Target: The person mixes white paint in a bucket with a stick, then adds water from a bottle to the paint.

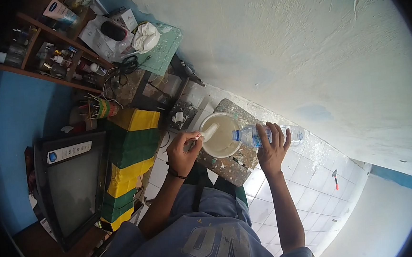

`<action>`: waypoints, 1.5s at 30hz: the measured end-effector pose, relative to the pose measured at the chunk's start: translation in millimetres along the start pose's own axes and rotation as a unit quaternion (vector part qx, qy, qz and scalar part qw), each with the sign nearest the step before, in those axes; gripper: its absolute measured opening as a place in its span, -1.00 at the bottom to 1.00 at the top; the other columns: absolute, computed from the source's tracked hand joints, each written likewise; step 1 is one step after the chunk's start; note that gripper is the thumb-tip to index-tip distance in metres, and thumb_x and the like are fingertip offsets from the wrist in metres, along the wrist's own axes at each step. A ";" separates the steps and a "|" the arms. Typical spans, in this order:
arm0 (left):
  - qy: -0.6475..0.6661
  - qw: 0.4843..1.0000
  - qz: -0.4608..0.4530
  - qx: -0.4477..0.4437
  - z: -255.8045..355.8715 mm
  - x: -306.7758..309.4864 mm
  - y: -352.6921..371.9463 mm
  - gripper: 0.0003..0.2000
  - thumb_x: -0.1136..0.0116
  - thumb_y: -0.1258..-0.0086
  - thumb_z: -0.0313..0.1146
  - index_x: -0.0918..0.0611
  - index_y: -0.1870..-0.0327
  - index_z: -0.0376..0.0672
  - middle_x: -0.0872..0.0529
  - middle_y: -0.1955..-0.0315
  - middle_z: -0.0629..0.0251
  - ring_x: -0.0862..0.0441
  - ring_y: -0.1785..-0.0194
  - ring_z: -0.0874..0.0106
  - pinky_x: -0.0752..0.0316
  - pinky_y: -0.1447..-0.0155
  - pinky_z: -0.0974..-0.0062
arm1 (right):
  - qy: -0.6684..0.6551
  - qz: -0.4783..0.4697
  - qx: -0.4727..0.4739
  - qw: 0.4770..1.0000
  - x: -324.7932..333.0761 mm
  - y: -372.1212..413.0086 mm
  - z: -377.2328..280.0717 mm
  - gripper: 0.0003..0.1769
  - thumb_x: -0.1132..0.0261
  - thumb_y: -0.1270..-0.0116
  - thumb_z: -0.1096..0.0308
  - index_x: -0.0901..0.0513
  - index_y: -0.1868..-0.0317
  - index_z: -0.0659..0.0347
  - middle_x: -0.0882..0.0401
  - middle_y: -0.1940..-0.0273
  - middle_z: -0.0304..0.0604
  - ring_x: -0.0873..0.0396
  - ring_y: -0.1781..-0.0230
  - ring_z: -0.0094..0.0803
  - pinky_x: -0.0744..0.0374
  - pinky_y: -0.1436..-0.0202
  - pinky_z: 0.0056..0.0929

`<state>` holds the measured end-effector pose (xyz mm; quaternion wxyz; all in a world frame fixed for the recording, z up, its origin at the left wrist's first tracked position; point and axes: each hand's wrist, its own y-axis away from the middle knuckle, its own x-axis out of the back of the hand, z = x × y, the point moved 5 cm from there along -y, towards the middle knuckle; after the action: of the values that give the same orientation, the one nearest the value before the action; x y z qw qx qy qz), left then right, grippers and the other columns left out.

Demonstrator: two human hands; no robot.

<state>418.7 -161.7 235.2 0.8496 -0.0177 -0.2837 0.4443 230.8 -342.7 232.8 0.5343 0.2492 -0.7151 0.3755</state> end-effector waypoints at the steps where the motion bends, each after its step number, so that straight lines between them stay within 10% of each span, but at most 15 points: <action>1: -0.001 1.000 -0.002 0.000 -0.6 -0.1 0.4 -0.84 -0.32 -0.14 -0.54 -0.61 0.28 -0.18 -0.73 0.33 0.24 -0.70 0.29 0.29 -0.57 0.17 0.41 | 0.002 0.000 -0.001 1.000 0.3 0.1 -0.5 -0.21 -0.27 0.12 0.67 -0.51 -0.21 -0.14 -0.40 -0.18 -0.23 -0.33 -0.29 -0.25 0.02 -0.51 0.02; 45: 0.004 1.000 -0.010 -0.028 -3.2 -1.1 -10.8 -0.85 -0.34 -0.16 -0.51 -0.62 0.28 -0.22 -0.74 0.35 0.21 -0.71 0.33 0.35 -0.60 0.24 0.49 | -0.081 -0.010 -0.041 0.996 -7.6 6.0 4.6 -0.24 -0.28 0.15 0.64 -0.49 -0.18 -0.02 -0.43 -0.16 -0.19 -0.34 -0.30 -0.20 0.03 -0.52 0.03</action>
<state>427.9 -168.4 235.0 0.8542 -0.0405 -0.2932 0.4274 225.9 -343.1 223.4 0.4880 0.2637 -0.7682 0.3196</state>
